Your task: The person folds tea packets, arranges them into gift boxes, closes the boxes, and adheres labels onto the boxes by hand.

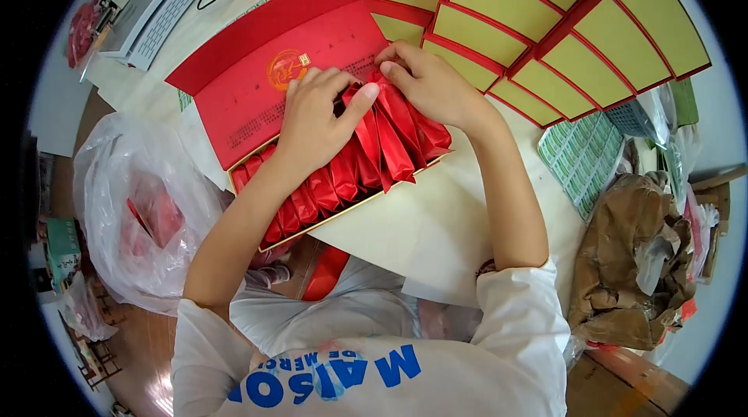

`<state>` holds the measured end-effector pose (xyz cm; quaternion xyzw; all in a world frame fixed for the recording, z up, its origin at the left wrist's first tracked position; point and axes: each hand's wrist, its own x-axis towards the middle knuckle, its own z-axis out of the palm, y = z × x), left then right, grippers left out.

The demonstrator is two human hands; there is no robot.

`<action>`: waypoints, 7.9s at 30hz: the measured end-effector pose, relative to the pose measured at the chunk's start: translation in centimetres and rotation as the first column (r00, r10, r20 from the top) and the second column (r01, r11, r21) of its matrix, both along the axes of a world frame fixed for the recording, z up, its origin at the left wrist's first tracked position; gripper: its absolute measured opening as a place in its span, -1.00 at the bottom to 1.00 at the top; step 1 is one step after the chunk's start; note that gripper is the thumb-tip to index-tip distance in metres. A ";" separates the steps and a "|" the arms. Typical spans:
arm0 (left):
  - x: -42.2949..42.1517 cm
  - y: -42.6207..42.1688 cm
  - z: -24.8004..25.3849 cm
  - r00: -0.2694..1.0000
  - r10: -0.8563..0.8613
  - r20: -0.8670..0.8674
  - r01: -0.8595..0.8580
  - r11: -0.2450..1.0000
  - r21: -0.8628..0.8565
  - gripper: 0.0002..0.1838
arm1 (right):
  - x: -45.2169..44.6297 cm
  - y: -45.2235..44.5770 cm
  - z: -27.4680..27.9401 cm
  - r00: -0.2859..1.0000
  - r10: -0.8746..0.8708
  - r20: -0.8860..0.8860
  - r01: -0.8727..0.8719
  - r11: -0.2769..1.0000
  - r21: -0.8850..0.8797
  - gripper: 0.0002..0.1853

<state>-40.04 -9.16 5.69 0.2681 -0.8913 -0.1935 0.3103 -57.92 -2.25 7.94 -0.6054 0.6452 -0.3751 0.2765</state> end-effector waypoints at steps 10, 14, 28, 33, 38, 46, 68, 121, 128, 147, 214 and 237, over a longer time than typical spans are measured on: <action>-0.4 1.4 -0.5 0.988 0.113 0.101 -0.093 0.979 -0.180 -0.62 | 2.7 1.3 0.6 0.971 -0.112 -0.212 0.103 0.993 -0.055 -0.72; -0.7 1.4 -0.7 0.992 0.115 -0.054 -0.122 0.981 -0.151 -0.65 | 4.2 2.5 0.2 0.900 -0.223 -0.373 0.215 0.974 -0.065 -0.68; 4.4 2.4 1.7 0.971 -0.087 -0.223 0.144 0.956 0.255 -0.77 | 3.5 3.1 -3.8 0.916 -0.132 -0.378 0.162 0.986 0.047 -0.30; 22.2 4.9 0.4 0.842 0.336 -0.423 -0.128 0.885 0.448 -0.76 | 6.1 3.7 -0.6 0.731 -0.095 -0.676 0.153 0.988 0.026 -0.44; 38.2 12.4 -7.1 0.311 0.844 -0.436 -0.523 0.536 0.663 -0.85 | 16.0 3.9 6.0 0.815 -0.282 -0.506 0.178 0.953 -0.244 -0.56; 48.8 13.4 -8.4 -0.234 0.815 -0.530 -0.813 0.135 0.567 -0.11 | 45.3 -5.9 -4.2 0.854 0.495 0.163 -0.495 0.868 -0.039 -0.70; 49.3 5.9 -1.4 0.416 0.574 -0.706 -0.644 0.734 0.217 -0.02 | 68.3 -18.2 -8.4 0.147 0.540 -0.829 -0.948 0.317 0.039 0.13; 36.4 13.1 -7.4 0.477 0.715 -0.512 0.231 0.460 0.857 0.04 | 39.1 1.8 -6.8 0.696 0.376 0.612 -0.497 0.867 0.031 -0.57; 34.9 13.6 -8.9 0.146 0.862 -0.485 0.299 0.429 0.853 -0.16 | 37.4 2.7 -4.7 0.915 0.203 0.350 -0.311 0.906 0.287 -0.61; 33.5 15.0 -8.2 0.458 0.817 -0.351 0.288 0.237 0.928 -0.05 | 35.0 6.1 -6.2 0.700 0.706 -0.105 -0.700 0.708 0.094 -0.35; 40.0 14.8 -4.3 0.947 -0.006 -0.322 0.318 -0.136 0.938 -0.29 | 34.9 4.6 -3.8 0.609 0.789 -0.085 -0.765 0.556 -0.325 -0.76; 38.3 14.4 -5.0 0.962 0.220 -0.163 0.107 0.247 0.963 -0.04 | 36.0 6.0 -5.0 0.776 0.630 0.013 -0.610 0.757 -0.234 -0.82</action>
